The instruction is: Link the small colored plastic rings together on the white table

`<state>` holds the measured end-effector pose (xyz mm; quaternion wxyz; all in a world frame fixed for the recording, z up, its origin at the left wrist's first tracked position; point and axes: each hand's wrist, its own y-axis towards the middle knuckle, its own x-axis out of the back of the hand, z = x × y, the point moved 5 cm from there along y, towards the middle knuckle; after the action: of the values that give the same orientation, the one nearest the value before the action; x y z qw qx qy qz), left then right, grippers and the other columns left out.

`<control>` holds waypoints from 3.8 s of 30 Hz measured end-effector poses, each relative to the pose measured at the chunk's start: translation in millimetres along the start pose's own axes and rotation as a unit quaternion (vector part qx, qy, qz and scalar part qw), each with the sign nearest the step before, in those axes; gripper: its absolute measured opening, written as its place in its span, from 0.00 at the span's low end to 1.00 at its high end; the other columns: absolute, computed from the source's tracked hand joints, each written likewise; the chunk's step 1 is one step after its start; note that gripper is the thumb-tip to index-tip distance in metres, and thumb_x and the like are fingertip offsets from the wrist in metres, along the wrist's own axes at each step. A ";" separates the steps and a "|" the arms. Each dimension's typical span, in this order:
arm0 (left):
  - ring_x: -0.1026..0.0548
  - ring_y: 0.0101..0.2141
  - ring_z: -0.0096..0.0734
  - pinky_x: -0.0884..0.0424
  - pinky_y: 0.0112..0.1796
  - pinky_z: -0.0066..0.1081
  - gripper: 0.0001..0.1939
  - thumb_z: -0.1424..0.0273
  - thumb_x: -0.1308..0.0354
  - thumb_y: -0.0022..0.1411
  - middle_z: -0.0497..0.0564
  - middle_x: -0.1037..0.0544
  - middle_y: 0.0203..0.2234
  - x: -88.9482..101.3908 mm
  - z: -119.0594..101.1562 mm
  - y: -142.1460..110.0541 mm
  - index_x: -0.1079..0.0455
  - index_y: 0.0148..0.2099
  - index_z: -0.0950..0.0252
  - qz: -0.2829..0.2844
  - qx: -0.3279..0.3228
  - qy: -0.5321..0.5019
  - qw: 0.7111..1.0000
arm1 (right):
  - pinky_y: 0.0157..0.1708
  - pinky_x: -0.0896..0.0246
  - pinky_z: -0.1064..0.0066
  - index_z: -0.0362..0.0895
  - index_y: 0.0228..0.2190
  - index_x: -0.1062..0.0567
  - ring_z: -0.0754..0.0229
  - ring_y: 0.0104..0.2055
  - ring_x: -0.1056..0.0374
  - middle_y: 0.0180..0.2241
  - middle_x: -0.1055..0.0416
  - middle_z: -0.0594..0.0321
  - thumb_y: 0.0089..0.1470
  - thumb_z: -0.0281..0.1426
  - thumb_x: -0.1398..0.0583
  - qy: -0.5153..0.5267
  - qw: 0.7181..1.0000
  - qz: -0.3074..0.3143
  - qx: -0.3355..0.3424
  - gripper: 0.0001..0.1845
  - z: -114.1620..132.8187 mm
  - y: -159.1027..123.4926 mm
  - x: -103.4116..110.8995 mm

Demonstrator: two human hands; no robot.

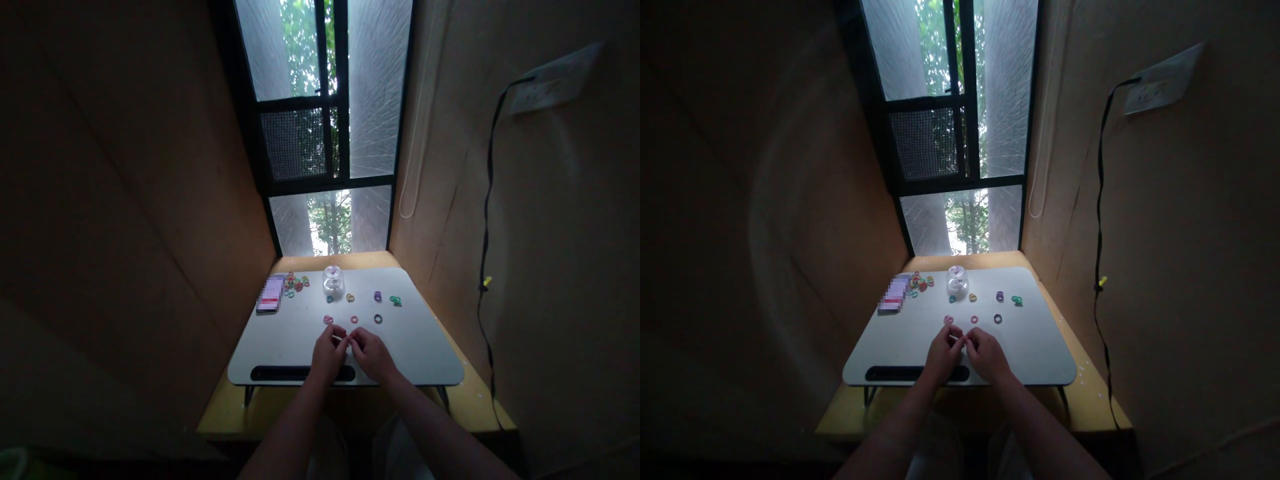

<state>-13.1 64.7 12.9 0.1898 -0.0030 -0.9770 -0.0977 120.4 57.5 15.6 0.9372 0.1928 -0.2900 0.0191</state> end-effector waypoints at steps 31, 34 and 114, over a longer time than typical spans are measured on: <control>0.27 0.25 0.25 0.36 0.28 0.24 0.05 0.68 0.43 0.54 0.47 0.25 0.24 -1.7 -0.9 -4.7 0.33 0.32 0.65 0.019 0.006 0.042 0.999 | 0.25 0.49 0.75 0.45 0.26 0.34 0.64 0.24 0.40 0.22 0.34 0.67 0.53 0.32 0.47 -0.016 1.000 -0.025 -0.005 0.06 1.7 -7.9 4.7; 0.28 0.25 0.26 0.37 0.28 0.25 0.05 0.68 0.43 0.54 0.46 0.26 0.23 -1.7 -1.4 -4.7 0.33 0.31 0.65 0.003 -0.002 0.056 0.998 | 0.24 0.49 0.74 0.45 0.25 0.34 0.64 0.23 0.40 0.21 0.35 0.68 0.52 0.32 0.47 -0.018 0.999 -0.026 -0.005 0.06 2.3 -8.4 5.7; 0.28 0.28 0.25 0.37 0.30 0.25 0.06 0.66 0.47 0.59 0.45 0.24 0.26 -1.8 -10.4 -12.9 0.32 0.36 0.62 -0.002 -0.017 0.120 0.993 | 0.32 0.42 0.72 0.44 0.32 0.28 0.61 0.31 0.34 0.30 0.28 0.62 0.55 0.30 0.48 0.002 1.000 -0.014 0.019 0.08 -0.8 -9.3 5.5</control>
<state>-8.2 50.1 19.3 0.3056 0.0080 -0.9453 -0.1139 126.8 48.7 14.8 0.9343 0.2144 -0.2847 0.0122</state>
